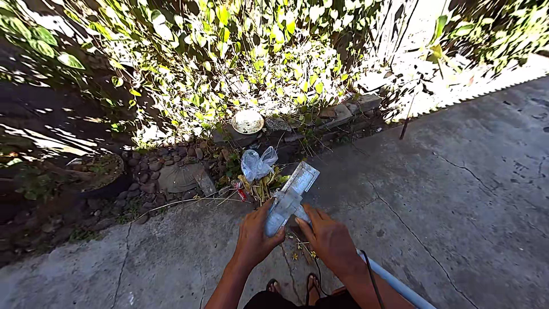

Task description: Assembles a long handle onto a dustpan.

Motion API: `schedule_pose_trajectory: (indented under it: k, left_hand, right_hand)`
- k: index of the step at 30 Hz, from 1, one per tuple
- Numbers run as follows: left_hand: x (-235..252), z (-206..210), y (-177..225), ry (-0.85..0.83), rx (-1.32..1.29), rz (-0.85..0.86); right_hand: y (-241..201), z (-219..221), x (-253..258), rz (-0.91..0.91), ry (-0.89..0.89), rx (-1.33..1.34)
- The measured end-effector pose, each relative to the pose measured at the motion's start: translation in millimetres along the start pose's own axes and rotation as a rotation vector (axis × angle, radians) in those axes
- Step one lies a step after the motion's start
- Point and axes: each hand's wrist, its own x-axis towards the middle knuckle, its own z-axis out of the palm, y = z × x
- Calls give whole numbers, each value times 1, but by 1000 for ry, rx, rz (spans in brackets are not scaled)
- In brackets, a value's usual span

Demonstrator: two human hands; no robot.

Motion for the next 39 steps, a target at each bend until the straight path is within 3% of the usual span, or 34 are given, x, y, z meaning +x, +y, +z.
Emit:
schedule_pose_trajectory:
  k: [2, 6, 9, 11, 15, 19, 23, 34, 37, 39]
  left_hand:
    - [-1, 5, -1, 7, -56, -39]
    - [10, -7, -4, -219, -359, -270]
    - [21, -13, -1, -283, -607, -410]
    - [23, -14, 0, -302, -756, -431]
    - [13, -12, -3, -296, -891, -355]
    - [7, -10, -2, -326, -896, -300]
    - [7, -6, 1, -340, -932, -322]
    - [-8, 23, 3, -264, -1019, -460]
    - [-9, 32, -1, -252, -1013, -485]
    - [-10, 36, -4, -259, -987, -499]
  right_hand:
    - [1, 0, 2, -4, -9, -7]
    - [4, 2, 2, -34, 3, -14]
    - [-1, 2, -2, -50, -9, 2]
    - [-5, -7, -2, -9, -155, 107]
    - [8, -33, 4, 122, -655, 510]
    - [28, -31, -2, 242, -853, 791]
    - [24, -27, -15, 276, -718, 743]
    - [-5, -13, -30, 77, -282, 128]
    - [-11, -10, -24, 54, -301, -21]
    - [-11, -13, -18, 77, -417, -51]
